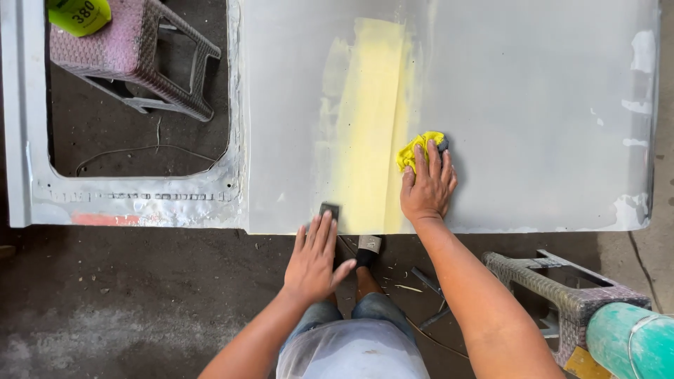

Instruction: Sanding a repaired area on a car panel with a sanding block and water.

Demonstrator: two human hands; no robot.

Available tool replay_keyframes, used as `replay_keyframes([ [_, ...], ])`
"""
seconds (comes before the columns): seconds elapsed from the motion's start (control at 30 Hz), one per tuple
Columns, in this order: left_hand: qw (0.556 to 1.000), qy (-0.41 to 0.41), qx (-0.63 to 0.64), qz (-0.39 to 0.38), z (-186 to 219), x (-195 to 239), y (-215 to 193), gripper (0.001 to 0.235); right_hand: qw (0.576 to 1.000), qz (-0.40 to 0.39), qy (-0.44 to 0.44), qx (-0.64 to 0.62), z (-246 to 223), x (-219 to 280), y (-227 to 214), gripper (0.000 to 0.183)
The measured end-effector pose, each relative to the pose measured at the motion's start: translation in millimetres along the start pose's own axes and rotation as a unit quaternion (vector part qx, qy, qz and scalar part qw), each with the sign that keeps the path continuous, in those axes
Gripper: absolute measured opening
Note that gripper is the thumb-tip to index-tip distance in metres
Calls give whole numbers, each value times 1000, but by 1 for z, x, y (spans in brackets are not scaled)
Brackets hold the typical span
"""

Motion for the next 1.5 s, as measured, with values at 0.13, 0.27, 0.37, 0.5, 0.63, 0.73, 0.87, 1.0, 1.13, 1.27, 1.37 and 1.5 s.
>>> replay_keyframes([
  [0.13,999,3,-11,38,-15,-95,-28,95,1000,-4,9,10,5,1,1,55],
  [0.27,994,-44,4,97,-24,-141,-49,94,1000,13,-11,-1,1,2,0,54],
  [0.37,994,-19,8,107,-13,-80,-31,95,1000,13,-2,-5,-1,-1,-1,54],
  [0.5,1000,2,11,27,6,0,-6,96,1000,15,-6,1,2,0,0,54],
  [0.63,1000,-6,13,-14,-12,-64,-19,98,1000,11,3,0,0,-3,-1,54],
  [0.73,998,-40,-26,32,-36,-129,-43,94,1000,9,0,6,3,3,0,54],
  [0.87,995,-36,-18,94,-37,-99,-38,94,1000,19,-8,-7,-1,0,0,53],
  [1.0,997,-9,10,80,-18,0,-18,94,999,34,-21,-8,-1,-2,-4,55],
  [1.13,999,-37,-19,8,-42,-21,-3,92,998,35,-17,-42,-10,-8,2,54],
  [1.27,989,-66,14,131,-75,-99,-44,87,986,26,-71,-149,-64,-33,32,52],
  [1.37,979,-117,40,164,-92,-83,-55,83,965,2,-157,-209,-140,-59,49,52],
  [1.5,951,-165,94,244,-89,-6,-46,77,961,-22,-215,-173,-180,-41,54,50],
])
Point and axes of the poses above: each hand's wrist, its own x-axis away from the middle knuckle, its own y-axis out of the palm, z = x × y, the point moved 8 cm from there along -x, towards the middle knuckle, and after that the axes turned 10 degrees about z, right-handed, at the moved point
